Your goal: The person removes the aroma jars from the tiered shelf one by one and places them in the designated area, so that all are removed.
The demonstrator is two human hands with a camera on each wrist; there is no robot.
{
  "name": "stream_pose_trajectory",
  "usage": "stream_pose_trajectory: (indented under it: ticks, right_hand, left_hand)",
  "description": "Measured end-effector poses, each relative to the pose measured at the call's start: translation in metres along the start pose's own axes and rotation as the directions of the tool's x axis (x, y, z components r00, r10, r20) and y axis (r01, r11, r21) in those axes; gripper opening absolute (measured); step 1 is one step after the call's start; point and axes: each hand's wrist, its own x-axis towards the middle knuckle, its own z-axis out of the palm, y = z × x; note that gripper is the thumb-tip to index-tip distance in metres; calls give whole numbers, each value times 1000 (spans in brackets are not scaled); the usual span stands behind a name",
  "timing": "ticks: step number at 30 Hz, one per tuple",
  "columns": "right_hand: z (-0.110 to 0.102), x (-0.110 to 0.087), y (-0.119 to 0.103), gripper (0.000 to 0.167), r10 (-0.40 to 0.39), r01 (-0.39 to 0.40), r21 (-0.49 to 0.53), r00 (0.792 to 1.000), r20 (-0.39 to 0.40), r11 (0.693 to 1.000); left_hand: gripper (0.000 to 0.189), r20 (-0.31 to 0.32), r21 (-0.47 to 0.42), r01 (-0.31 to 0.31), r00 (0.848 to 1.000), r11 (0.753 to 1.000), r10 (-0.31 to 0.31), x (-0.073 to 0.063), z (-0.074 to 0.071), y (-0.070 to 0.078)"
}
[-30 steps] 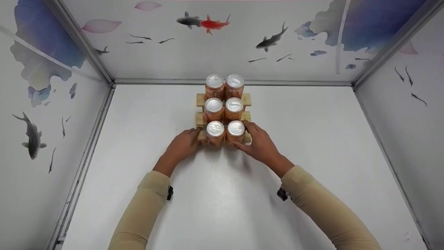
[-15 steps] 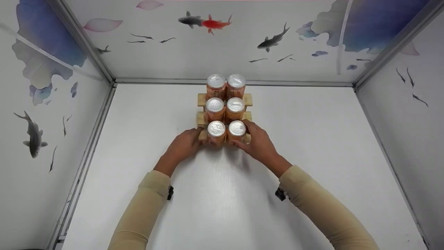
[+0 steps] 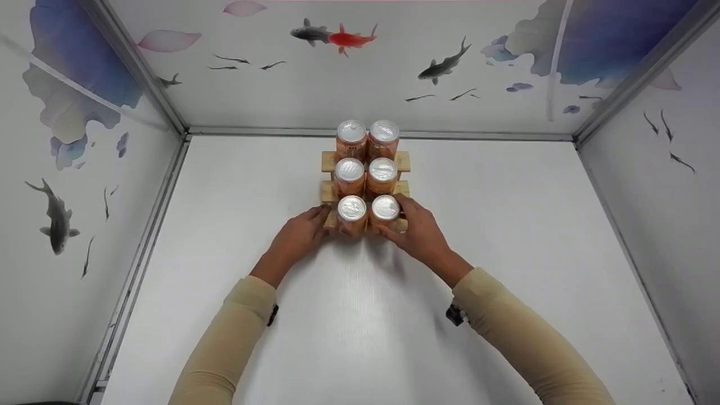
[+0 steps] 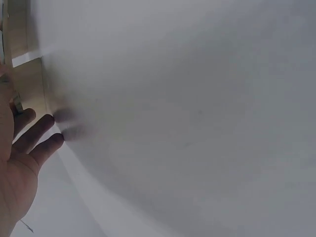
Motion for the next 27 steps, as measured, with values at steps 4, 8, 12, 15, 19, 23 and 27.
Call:
stream_pose_trajectory:
  ticks: [4, 8, 12, 15, 19, 23, 27]
  right_hand:
    - [-1, 0, 1, 72, 6, -6, 19, 1000, 2, 1000]
    - [-4, -1, 2, 72, 8, -8, 30, 1000, -4, 1000]
    - [-8, -2, 3, 70, 10, -9, 34, 1000, -13, 999]
    - [-11, -4, 6, 71, 5, -5, 20, 1000, -24, 1000]
    - [-19, -7, 12, 73, -3, 4, 6, 999, -46, 1000]
    - [-28, -10, 19, 75, -2, 1, -6, 998, -64, 1000]
    - [-36, -11, 27, 79, -5, 1, -42, 997, -78, 999]
  left_hand:
    - [57, 1, -2, 4, 1000, 1000, -4, 1, 1, 1]
    - [57, -10, -7, 0, 1000, 1000, 0, 0, 2, 1]
    - [58, -14, -10, 3, 1000, 1000, -3, -2, 0, 1]
    - [58, -9, -13, 8, 1000, 1000, -8, -4, 0, 2]
    - [57, -6, -15, 4, 1000, 1000, -4, -4, 0, 2]
    - [55, -21, -19, -8, 1000, 1000, 8, -3, 0, 2]
    - [56, -32, -13, -16, 999, 1000, 16, -2, -1, 1]
